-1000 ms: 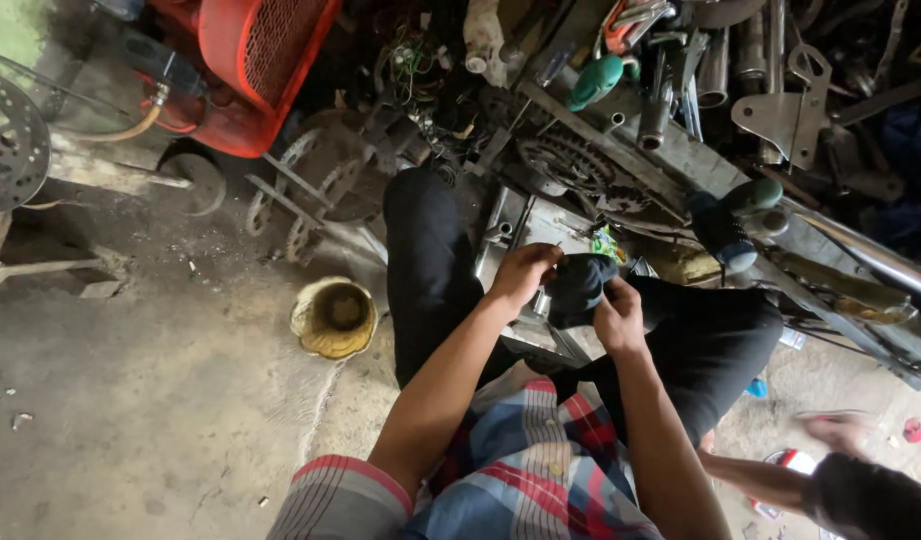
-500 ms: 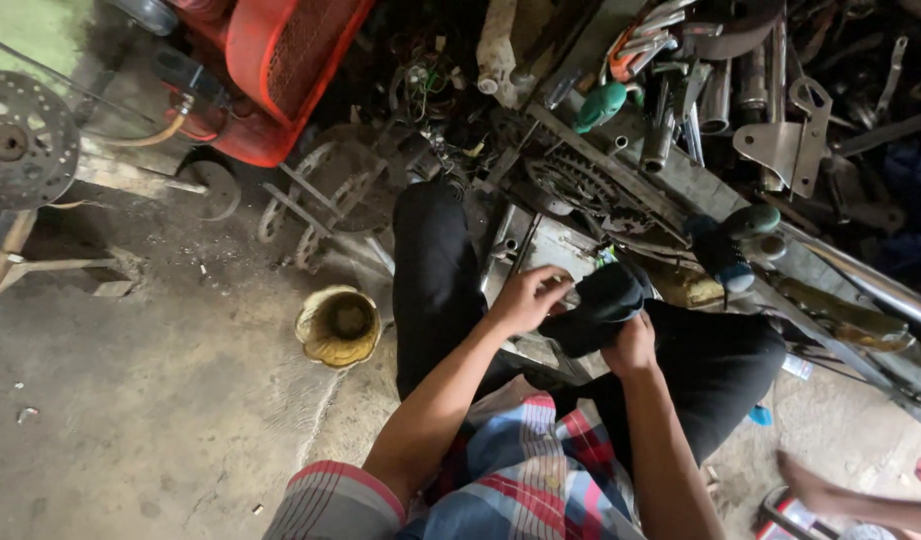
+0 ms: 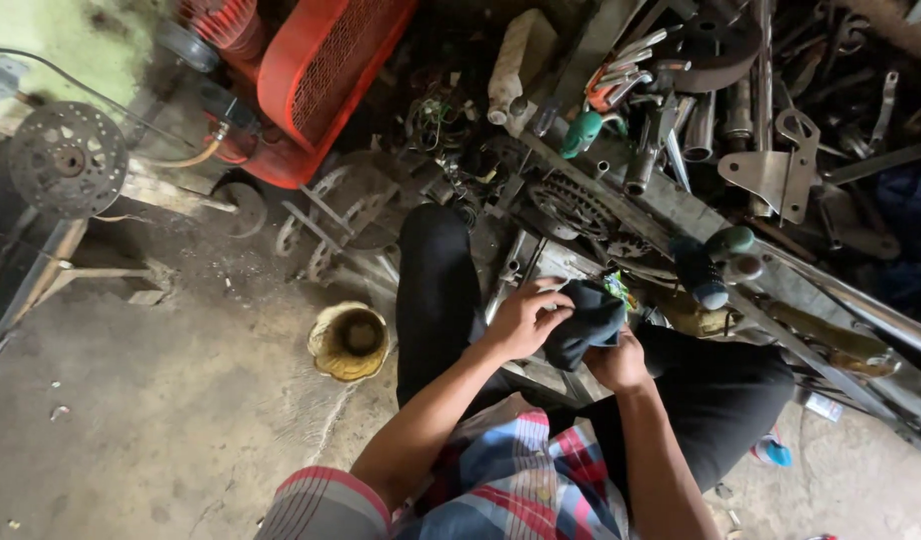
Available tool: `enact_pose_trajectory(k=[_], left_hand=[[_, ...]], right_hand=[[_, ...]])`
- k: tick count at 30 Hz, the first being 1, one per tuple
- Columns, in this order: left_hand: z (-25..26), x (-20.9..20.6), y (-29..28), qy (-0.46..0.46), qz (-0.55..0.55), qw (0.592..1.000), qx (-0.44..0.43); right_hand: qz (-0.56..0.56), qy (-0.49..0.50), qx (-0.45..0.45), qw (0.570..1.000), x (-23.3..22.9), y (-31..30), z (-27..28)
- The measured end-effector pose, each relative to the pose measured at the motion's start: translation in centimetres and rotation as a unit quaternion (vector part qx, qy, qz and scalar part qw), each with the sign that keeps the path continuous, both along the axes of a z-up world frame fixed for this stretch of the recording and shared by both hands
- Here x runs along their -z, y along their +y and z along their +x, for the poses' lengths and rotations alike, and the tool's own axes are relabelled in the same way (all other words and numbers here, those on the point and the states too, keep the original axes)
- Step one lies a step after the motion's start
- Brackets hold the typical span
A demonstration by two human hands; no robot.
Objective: The person sits on the floor in a workshop and cleans a small metal rod using a dark cloth. They repeatedly wipe the rod with the cloth, occasionally adjusting their grip and the cloth's position to clean different sections of the metal piece.
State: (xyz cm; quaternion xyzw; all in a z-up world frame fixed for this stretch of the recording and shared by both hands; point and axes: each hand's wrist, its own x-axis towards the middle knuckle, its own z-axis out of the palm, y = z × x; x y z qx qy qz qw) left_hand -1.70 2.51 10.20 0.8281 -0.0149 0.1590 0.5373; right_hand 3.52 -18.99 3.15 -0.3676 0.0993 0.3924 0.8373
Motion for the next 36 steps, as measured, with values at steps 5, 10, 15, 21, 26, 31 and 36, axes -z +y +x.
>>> enact_pose_trajectory(k=[5, 10, 15, 21, 26, 31, 36], left_hand=[[-0.6, 0.7, -0.1, 0.061, -0.014, 0.998, 0.026], [-0.1, 1.7, 0.0, 0.124, -0.102, 0.984, 0.073], [0.5, 2.4, 0.4, 0.19, -0.174, 0.964, 0.06], [0.9, 1.1, 1.9, 0.23, -0.19, 0.943, 0.15], [0.3, 1.5, 1.7, 0.189, -0.089, 0.972, 0.109], [0.0, 1.0, 1.1, 0.272, -0.035, 0.961, -0.019], [-0.2, 1.6, 1.4, 0.274, -0.136, 0.95, 0.063]], right_hand=[[-0.054, -0.118, -0.018, 0.991, 3.7, 0.2, 0.2], [-0.087, -0.218, -0.012, 0.972, 3.6, 1.0, 0.9], [-0.212, -0.249, -0.081, 0.942, 4.2, 0.9, 2.5], [-0.052, -0.18, -0.185, 0.965, 2.3, 1.5, 4.4], [0.016, -0.219, -0.228, 0.949, 0.7, 2.8, 4.3], [0.009, -0.112, -0.13, 0.985, 4.8, 2.8, 4.1], [-0.037, -0.011, -0.119, 0.992, 7.6, 2.9, 3.9]])
